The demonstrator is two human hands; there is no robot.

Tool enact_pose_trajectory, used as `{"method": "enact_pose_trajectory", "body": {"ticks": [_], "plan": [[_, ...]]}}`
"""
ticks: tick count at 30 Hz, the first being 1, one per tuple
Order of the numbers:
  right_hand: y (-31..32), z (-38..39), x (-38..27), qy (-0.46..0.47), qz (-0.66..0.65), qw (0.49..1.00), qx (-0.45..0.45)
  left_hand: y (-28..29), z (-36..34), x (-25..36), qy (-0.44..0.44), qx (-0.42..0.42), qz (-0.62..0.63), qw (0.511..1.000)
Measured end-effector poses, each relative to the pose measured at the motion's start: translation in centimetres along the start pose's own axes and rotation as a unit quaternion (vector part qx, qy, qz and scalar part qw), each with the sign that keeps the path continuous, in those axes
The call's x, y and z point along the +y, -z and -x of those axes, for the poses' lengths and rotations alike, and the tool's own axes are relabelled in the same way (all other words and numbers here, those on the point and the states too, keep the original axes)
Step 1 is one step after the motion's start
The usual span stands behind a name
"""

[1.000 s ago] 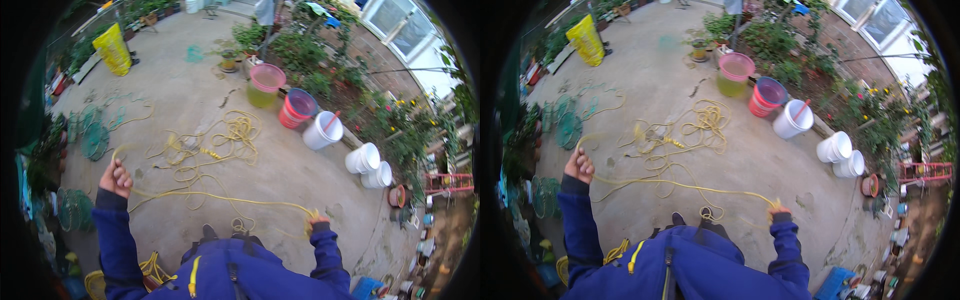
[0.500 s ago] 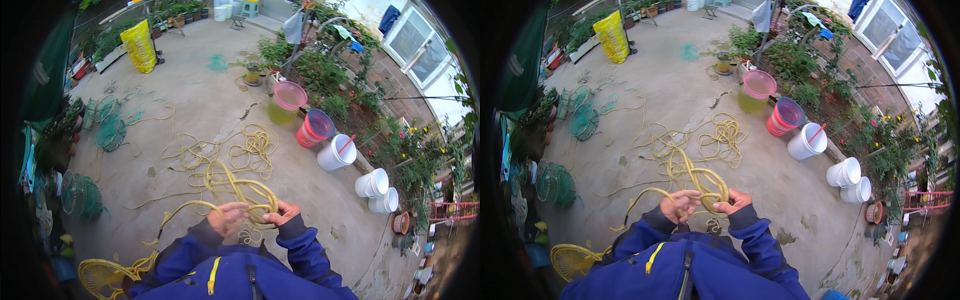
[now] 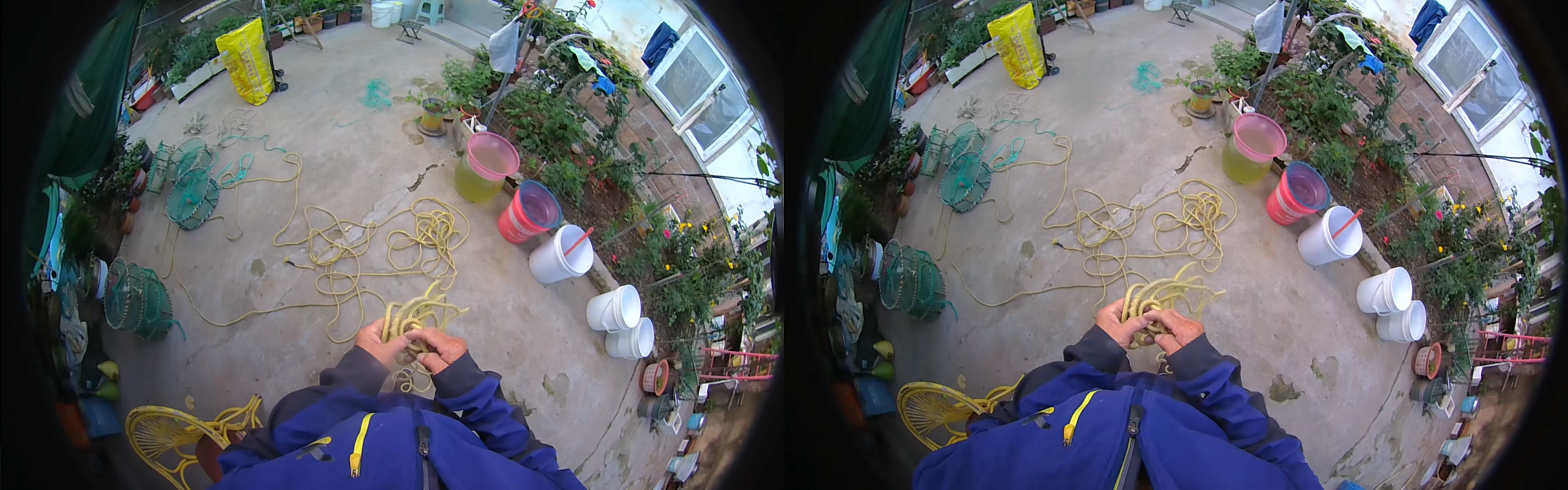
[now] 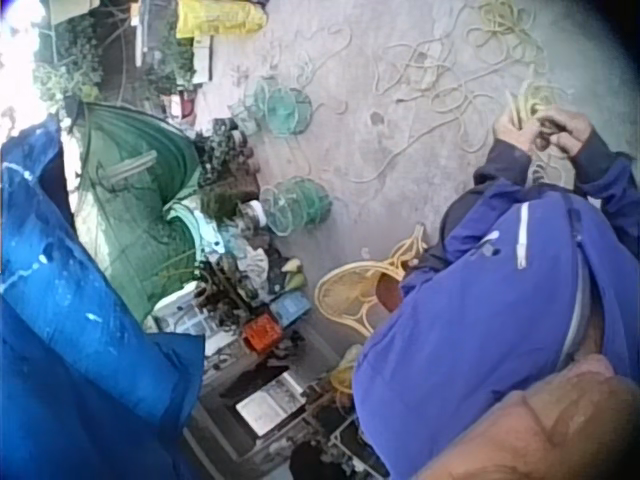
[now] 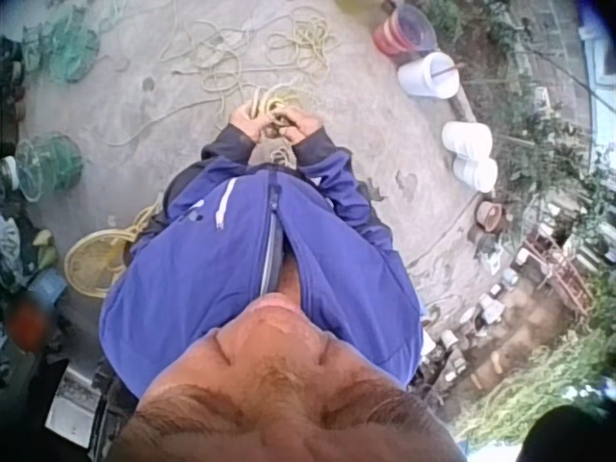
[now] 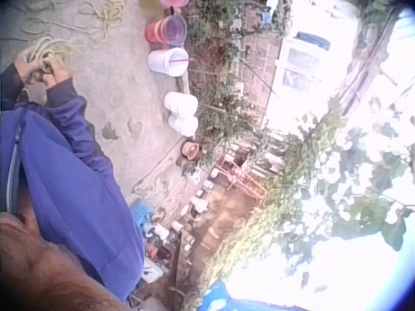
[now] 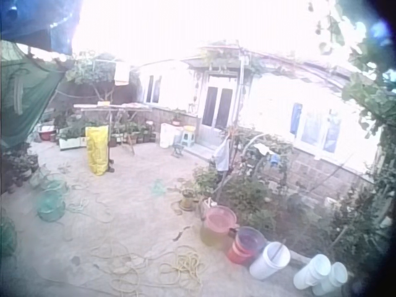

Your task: The person gathers a long yellow rope from the ground and coils it into a neat bundle by hand. The person repeatedly loops and pulls the rope, forming a compact coil and holding it in both hands.

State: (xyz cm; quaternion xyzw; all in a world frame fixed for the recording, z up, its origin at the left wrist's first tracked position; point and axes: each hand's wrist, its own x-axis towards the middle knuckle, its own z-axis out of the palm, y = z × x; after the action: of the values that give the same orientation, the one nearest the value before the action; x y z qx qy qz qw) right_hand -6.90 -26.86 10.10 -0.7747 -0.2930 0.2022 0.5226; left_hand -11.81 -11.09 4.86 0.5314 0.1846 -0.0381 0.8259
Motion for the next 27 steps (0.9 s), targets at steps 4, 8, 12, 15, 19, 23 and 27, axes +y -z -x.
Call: {"method": "enact_pose_trajectory", "body": {"ticks": [4,8,12,15,19,23,27], "plan": [[-0.8,0.2,-0.3,-0.115,-0.239,0.964,0.04,0.0,0.0,0.9,0.039,-0.004,0.076,0.996],[-0.9,0.1,-0.2,-0.188,-0.318,0.924,0.097,-0.1,0.1,1.7,0.032,0.0,0.068,0.997],[-0.9,-0.2,-0.1,-0.178,-0.28,0.935,0.128,-0.1,0.2,1.5,0.059,0.01,0.02,0.998],[-0.8,-0.3,0.2,-0.181,-0.223,0.949,0.132,0.0,0.0,0.4,0.02,0.023,0.013,0.999],[-0.8,-0.6,0.8,-0.089,-0.146,0.979,0.11,0.8,-1.0,-1.2,-0.012,0.05,0.081,0.995],[-0.7,-0.4,1.2,0.0,-0.293,0.952,0.086,1.8,-1.9,-1.5,0.065,0.089,0.135,0.985],[0.1,0.0,0.9,-0.056,-0.402,0.913,0.05,1.0,-2.0,-1.1,0.033,0.061,0.127,0.99]]}}
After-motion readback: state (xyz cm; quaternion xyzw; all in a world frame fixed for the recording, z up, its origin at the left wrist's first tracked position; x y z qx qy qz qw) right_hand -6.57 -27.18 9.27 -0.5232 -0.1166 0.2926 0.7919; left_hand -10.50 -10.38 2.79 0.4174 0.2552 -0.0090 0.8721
